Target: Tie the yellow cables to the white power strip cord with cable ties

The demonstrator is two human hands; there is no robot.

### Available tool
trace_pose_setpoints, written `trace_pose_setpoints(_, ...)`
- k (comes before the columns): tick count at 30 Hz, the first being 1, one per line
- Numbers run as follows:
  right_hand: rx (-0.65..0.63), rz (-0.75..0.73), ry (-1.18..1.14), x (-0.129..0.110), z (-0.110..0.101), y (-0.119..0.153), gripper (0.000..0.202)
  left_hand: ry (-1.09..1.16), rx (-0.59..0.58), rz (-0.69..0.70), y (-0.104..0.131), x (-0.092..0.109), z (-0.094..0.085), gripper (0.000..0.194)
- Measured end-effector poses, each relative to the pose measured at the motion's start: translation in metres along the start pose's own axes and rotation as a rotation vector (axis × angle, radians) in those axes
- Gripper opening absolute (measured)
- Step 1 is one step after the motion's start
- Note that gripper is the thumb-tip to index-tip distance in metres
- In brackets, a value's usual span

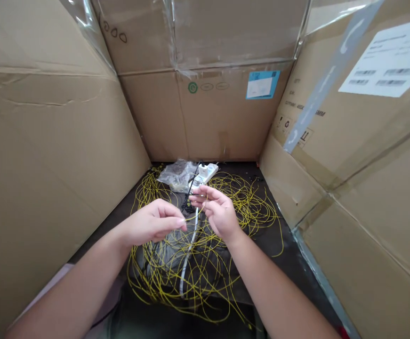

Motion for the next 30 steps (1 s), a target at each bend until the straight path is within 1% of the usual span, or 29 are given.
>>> trace_pose_setpoints(2,-0.036,0.037,-0.038,-0.001,0.001,0.001,0.025,-0.056,-0.022,-0.025,0.002,-0.005,-0.005,0.022)
trace_pose_setpoints(4,0.006,0.061,-0.009,0.001,0.001,0.001,0.021,-0.143,-0.043,-0.012,0.002,-0.010,-0.012,0.025)
trace_pose_setpoints(5,0.050,0.062,0.041,0.003,0.001,0.001,0.019,-0.189,-0.027,0.016,0.000,-0.013,-0.015,0.026)
trace_pose_setpoints(6,0.096,0.060,0.114,0.005,0.002,0.002,0.019,-0.233,0.017,0.053,-0.002,-0.017,-0.019,0.027)
trace_pose_setpoints(8,0.156,0.045,0.322,0.011,0.004,0.004,0.019,-0.270,0.175,0.130,-0.010,-0.026,-0.023,0.028)
trace_pose_setpoints(9,0.164,0.020,0.447,0.014,0.005,0.006,0.019,-0.249,0.262,0.155,-0.016,-0.031,-0.023,0.029)
trace_pose_setpoints(10,0.158,-0.018,0.575,0.017,0.006,0.007,0.019,-0.200,0.324,0.169,-0.022,-0.038,-0.022,0.030)
trace_pose_setpoints(11,0.142,-0.066,0.695,0.020,0.007,0.009,0.019,-0.131,0.359,0.170,-0.029,-0.045,-0.020,0.031)
trace_pose_setpoints(12,0.124,-0.113,0.798,0.023,0.008,0.010,0.019,-0.059,0.371,0.167,-0.036,-0.051,-0.017,0.031)
trace_pose_setpoints(14,0.103,-0.152,0.920,0.028,0.007,0.011,0.019,0.065,0.388,0.183,-0.047,-0.064,-0.010,0.031)
trace_pose_setpoints(16,0.112,-0.098,0.922,0.033,0.004,0.011,0.019,0.191,0.426,0.205,-0.054,-0.073,-0.005,0.027)
trace_pose_setpoints(18,0.140,-0.016,0.851,0.037,0.001,0.009,0.017,0.297,0.452,0.225,-0.057,-0.079,-0.003,0.025)
trace_pose_setpoints(22,0.190,0.095,0.734,0.042,0.000,0.006,0.020,0.405,0.448,0.234,-0.057,-0.087,-0.001,0.024)
trace_pose_setpoints(25,0.190,0.136,0.679,0.042,0.003,0.007,0.026,0.484,0.469,0.215,-0.057,-0.092,-0.002,0.025)
trace_pose_setpoints(30,0.190,0.153,0.618,0.041,0.006,0.009,0.019,0.573,0.568,0.201,-0.055,-0.095,-0.003,0.022)
Point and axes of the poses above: each hand's wrist, its own y-axis away from the middle knuckle, its own z-axis out of the palm, x = y × z, the point moved 1 cm from there along -y, towards the middle knuckle, and after that the axes turned 13 degrees about z, right-handed, at the moved point
